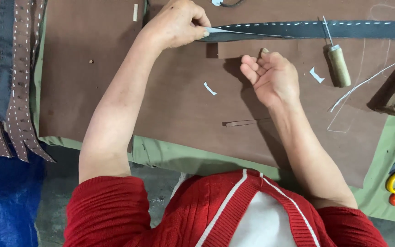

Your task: Punching holes in leather straps and hand-stitching leather components together.

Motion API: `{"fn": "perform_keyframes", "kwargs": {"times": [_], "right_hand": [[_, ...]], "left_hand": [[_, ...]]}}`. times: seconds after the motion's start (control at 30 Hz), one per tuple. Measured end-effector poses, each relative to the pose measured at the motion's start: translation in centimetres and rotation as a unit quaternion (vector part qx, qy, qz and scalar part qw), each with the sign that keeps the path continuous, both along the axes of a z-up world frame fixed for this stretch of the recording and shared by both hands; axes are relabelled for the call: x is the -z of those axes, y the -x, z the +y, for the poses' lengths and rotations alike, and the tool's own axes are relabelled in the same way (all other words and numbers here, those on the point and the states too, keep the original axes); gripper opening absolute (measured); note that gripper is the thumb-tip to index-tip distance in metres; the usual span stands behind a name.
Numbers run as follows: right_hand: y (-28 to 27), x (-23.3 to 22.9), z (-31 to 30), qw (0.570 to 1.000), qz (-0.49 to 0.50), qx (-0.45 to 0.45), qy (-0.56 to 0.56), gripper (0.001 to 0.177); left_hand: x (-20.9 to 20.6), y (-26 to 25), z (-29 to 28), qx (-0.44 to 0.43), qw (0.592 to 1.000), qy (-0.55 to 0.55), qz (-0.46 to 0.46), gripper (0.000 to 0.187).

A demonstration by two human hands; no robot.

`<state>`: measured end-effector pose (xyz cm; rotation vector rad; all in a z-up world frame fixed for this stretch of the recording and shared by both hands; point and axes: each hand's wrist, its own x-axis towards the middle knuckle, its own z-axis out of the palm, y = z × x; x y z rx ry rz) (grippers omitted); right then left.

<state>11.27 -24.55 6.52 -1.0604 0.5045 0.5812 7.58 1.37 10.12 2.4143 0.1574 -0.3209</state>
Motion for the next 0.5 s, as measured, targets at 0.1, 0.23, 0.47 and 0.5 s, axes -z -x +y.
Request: {"fn": "perform_keyframes", "kwargs": {"times": [0.1, 0.23, 0.47, 0.5], "right_hand": [[0.7, -0.2, 1.2, 0.999, 0.02, 0.004, -0.044, 0.012], [1.3, -1.2, 2.7, 0.998, 0.028, 0.02, -0.043, 0.013], [1.3, -0.3, 3.7, 0.998, 0.026, 0.001, -0.051, 0.013], [1.5, -0.7, 3.8, 0.998, 0.025, 0.002, -0.052, 0.013]], "left_hand": [[-0.5, 0.2, 0.1, -0.044, 0.998, 0.023, 0.031, 0.011], [-0.2, 0.3, 0.4, -0.033, 0.999, 0.04, 0.016, 0.008], [1.5, 0.4, 0.6, -0.029, 0.997, 0.055, -0.046, 0.011], [1.2, 0.6, 0.3, -0.029, 0.997, 0.055, -0.047, 0.011]]}}
